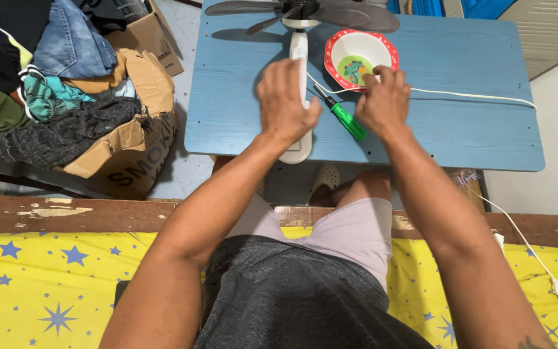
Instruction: The person assembles a small white table fan on a blue table. They use a green screwdriver to tighten screws on the fan base and attach the fan head to the base, then plug in the power cord.
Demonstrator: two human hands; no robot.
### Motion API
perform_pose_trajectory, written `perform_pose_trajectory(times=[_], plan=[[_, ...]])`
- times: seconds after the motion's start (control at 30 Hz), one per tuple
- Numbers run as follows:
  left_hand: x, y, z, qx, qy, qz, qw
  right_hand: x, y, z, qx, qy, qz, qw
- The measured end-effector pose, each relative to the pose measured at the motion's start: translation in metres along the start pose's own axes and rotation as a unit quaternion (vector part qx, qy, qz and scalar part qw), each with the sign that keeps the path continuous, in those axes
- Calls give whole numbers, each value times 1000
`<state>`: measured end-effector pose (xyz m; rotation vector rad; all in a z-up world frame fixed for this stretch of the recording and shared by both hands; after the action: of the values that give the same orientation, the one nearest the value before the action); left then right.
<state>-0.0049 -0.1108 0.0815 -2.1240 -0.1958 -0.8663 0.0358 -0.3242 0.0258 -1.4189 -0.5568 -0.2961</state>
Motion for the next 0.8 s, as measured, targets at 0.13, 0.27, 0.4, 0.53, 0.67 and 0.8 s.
perform_pose_trajectory(times=[0.13,0.27,0.4,0.53,0.67,0.8], plan=[[17,46,-40,-52,117,104,986,11,36,-37,-74,17,119,990],[37,103,-44,-46,112,216,969,10,40,-45,-67,-19,98,993],[50,154,-39,-57,99,276,954,10,27,-42,-98,-52,119,987],[60,179,-19,-232,45,287,928,37,-14,-28,15,-48,113,992],[74,184,11,-529,-83,209,818,59,-57,-14,211,-66,39,974],[80,163,70,-674,-223,51,703,47,-36,-6,280,-20,78,957]])
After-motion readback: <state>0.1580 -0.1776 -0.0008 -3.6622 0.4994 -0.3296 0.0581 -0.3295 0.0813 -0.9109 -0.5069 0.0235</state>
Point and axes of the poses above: each hand's wrist, its own x-axis towards the middle knuckle, its own y-axis out of the palm, z = x × y, the point moved 10 cm from there along x, towards the middle knuckle, and after that the axes turned 7 degrees about y, right-handed, at the moved point
